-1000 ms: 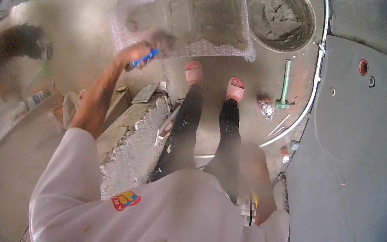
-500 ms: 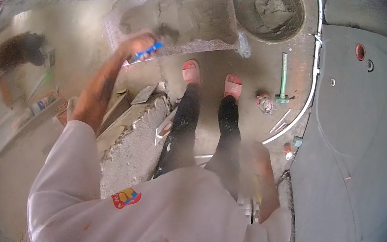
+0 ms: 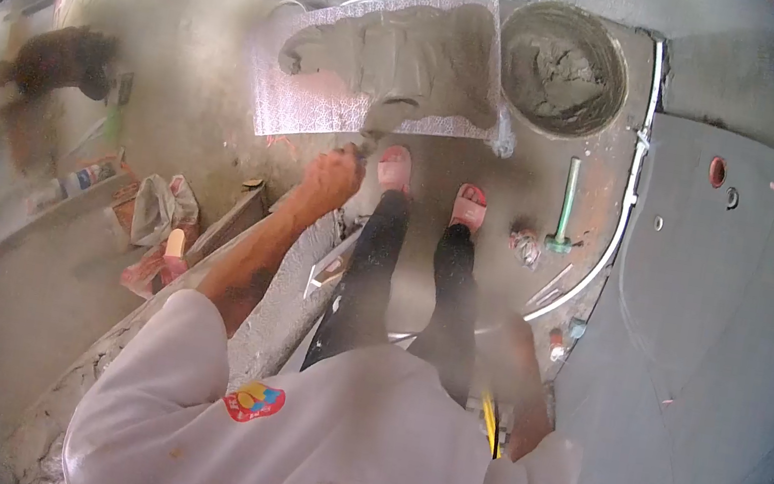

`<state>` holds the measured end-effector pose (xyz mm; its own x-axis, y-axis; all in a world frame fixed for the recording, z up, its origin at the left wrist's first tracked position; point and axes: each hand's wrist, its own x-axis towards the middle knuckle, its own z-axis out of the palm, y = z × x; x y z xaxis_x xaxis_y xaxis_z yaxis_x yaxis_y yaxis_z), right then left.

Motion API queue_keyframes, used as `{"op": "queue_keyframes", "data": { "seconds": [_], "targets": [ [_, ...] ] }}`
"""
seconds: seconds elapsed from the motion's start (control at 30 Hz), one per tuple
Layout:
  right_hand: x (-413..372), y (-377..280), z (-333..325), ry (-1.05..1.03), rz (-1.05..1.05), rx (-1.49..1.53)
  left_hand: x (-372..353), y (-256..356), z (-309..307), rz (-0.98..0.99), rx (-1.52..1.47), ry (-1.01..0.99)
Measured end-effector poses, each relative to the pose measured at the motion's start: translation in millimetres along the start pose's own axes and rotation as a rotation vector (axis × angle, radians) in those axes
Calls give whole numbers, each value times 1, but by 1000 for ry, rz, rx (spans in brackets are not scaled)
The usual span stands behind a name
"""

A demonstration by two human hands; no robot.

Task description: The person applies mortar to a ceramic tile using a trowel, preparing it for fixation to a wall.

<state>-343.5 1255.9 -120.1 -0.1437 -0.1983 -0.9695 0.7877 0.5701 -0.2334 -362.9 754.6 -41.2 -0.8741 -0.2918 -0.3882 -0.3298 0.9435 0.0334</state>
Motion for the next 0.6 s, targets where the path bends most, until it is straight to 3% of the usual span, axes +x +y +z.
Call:
{"op": "queue_keyframes", "data": {
  "seconds": [0.03,0.1,0.13,0.2,0.27,0.33,0.4,0.47,0.5,0.57,0.6],
  "targets": [
    [12,18,-10,-146,-353,-24,5,-3,3,19,22,-5],
    [1,-14,-2,-29,-55,107,11,-23,20,66,68,-27],
    [-2,-16,-7,-17,-88,32,14,-44,31,-113,-53,-89],
    [-8,-20,-13,-8,-154,-122,4,-75,26,-154,-117,-58],
    [39,54,-47,27,-745,-1052,-2,-93,9,-245,-145,-22],
    [47,54,-26,92,209,-9,13,-111,-6,-360,-282,-30],
    [38,66,-16,103,-175,-306,48,-140,-27,-373,-403,-71],
    [27,57,-5,105,-352,-436,89,-184,-47,-314,-721,-204],
    [19,45,0,93,-343,-421,107,-212,-45,-245,-964,-286],
    [13,28,12,97,-281,-382,146,-227,-66,-597,-1008,-453],
    [15,23,16,114,-234,-356,148,-244,-48,-567,-1048,-477]
  ]
}}
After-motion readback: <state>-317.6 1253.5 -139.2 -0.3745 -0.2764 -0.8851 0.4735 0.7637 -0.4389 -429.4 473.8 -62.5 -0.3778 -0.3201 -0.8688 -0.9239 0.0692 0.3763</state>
